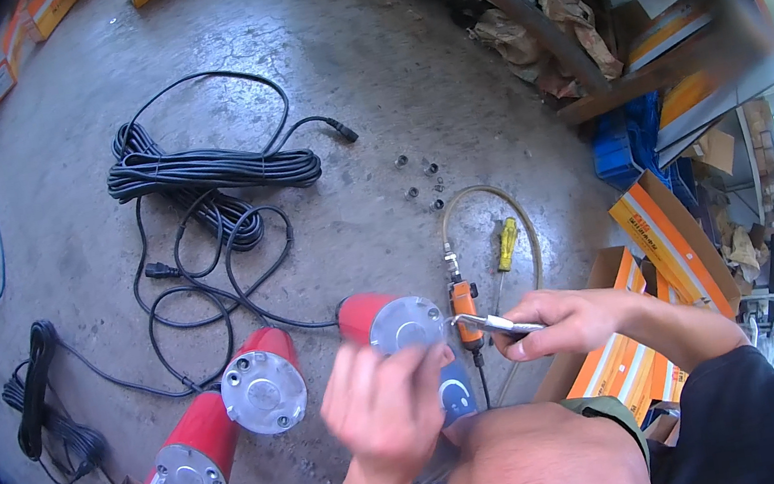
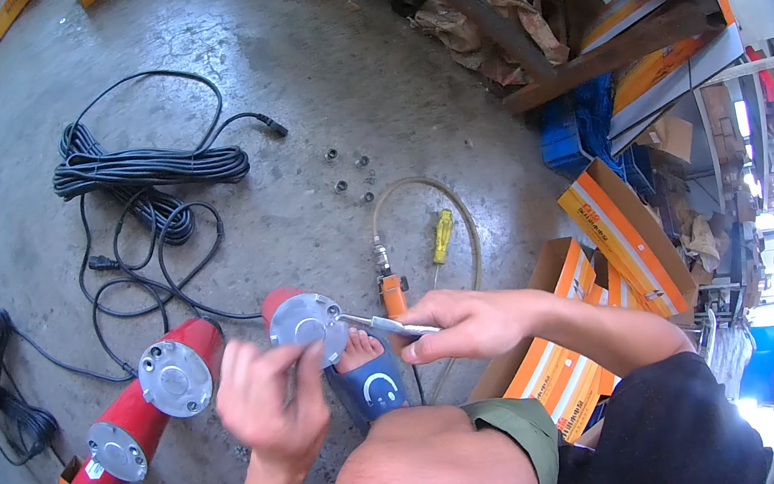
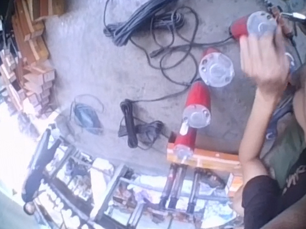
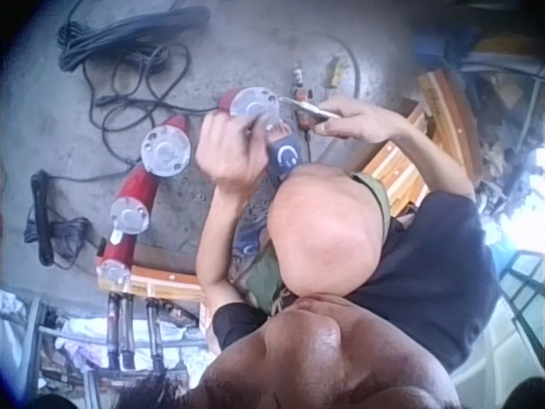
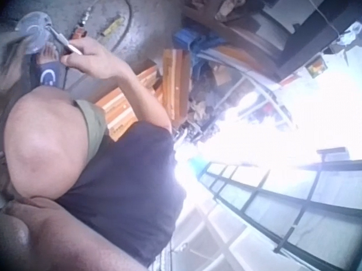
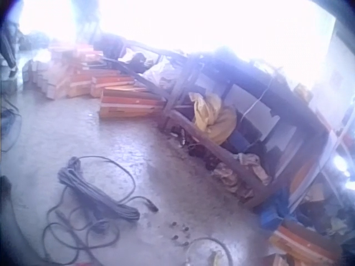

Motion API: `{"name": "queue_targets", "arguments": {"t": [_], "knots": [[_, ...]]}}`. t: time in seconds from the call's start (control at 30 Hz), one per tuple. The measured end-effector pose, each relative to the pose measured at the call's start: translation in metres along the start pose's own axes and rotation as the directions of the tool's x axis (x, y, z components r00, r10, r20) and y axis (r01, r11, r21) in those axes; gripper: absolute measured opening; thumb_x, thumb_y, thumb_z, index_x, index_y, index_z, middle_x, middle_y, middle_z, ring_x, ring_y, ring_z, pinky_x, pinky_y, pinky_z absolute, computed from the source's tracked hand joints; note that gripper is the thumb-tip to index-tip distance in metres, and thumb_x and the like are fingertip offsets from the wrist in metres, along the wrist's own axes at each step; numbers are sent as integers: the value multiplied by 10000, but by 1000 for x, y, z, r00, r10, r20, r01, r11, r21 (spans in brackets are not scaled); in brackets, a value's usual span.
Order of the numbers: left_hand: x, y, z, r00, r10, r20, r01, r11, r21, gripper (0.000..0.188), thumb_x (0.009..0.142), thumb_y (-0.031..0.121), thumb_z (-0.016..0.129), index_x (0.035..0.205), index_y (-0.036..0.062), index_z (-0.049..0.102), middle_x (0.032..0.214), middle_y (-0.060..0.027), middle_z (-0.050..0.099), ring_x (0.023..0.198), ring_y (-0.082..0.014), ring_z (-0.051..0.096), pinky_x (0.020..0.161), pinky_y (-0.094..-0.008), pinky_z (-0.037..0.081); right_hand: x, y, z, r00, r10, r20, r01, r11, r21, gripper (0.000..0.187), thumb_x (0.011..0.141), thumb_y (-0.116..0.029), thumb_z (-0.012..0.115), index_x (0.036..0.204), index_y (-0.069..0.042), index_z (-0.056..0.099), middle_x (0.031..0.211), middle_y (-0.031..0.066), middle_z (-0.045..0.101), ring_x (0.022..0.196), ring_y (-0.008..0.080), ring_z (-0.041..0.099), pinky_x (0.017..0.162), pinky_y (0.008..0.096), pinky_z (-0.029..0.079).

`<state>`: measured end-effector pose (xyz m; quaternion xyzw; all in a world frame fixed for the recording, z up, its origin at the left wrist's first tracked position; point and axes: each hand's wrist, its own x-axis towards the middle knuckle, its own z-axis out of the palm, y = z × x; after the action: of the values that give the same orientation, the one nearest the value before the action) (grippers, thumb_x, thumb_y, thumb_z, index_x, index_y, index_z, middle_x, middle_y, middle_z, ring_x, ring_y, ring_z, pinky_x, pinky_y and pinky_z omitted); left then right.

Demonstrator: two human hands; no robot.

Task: The person assembles multiple red water pumps on the floor using pliers and small screws, handling the pump casings and internal components one by one.

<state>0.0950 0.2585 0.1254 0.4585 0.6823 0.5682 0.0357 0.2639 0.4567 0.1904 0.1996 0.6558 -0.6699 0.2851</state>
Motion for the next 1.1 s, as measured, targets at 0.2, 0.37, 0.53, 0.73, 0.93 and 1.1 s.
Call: {"name": "queue_targets", "arguments": {"t": [0.2,0.37,0.53,0.73,0.93,1.1], "knots": [[-83,2,-29,409,-723,557,780,-40,-624,177,1100,192,518,1077,20,551,866,-40,554,706,-108,468,649,-264,401,16,-30,39,963,-97,-253,-119,686,-718,245,889,-188,669,904,-8,503,741,207,645,671,478,624,583,557,487],[-88,-15,-12,550,-707,444,784,254,-566,426,946,142,751,1277,2,523,993,-26,499,822,-108,446,748,-269,407,28,-34,47,959,-98,-267,-167,565,-808,258,892,-203,670,920,2,517,727,220,640,651,463,640,575,543,504],[-58,-21,1,859,-496,123,511,833,-213,889,712,130,949,1440,-13,461,1060,-41,454,852,-144,439,746,-282,401,32,-41,52,955,-94,-280,-199,495,-846,277,900,-219,677,915,10,522,691,232,636,627,457,649,558,550,506],[-58,-31,17,942,-332,50,335,930,-153,991,629,134,987,1494,-55,540,948,-116,543,796,-267,584,707,-388,522,34,-48,57,955,-46,-292,-235,481,-845,283,912,-221,672,915,20,522,662,243,642,624,464,661,555,556,517],[-62,-33,23,959,-282,-11,278,951,-135,998,606,125,993,1481,-59,549,952,-123,576,798,-280,617,709,-385,541,34,-49,61,948,48,-315,-299,481,-824,296,924,-223,666,941,29,513,698,261,665,649,467,682,574,551,540],[-68,-35,25,957,-289,-23,284,950,-127,994,608,138,988,1475,-72,550,967,-126,578,826,-275,611,739,-363,531,36,-43,70,934,-18,-356,-308,463,-831,313,910,-216,687,960,28,499,735,265,663,651,464,678,569,554,532]]}}
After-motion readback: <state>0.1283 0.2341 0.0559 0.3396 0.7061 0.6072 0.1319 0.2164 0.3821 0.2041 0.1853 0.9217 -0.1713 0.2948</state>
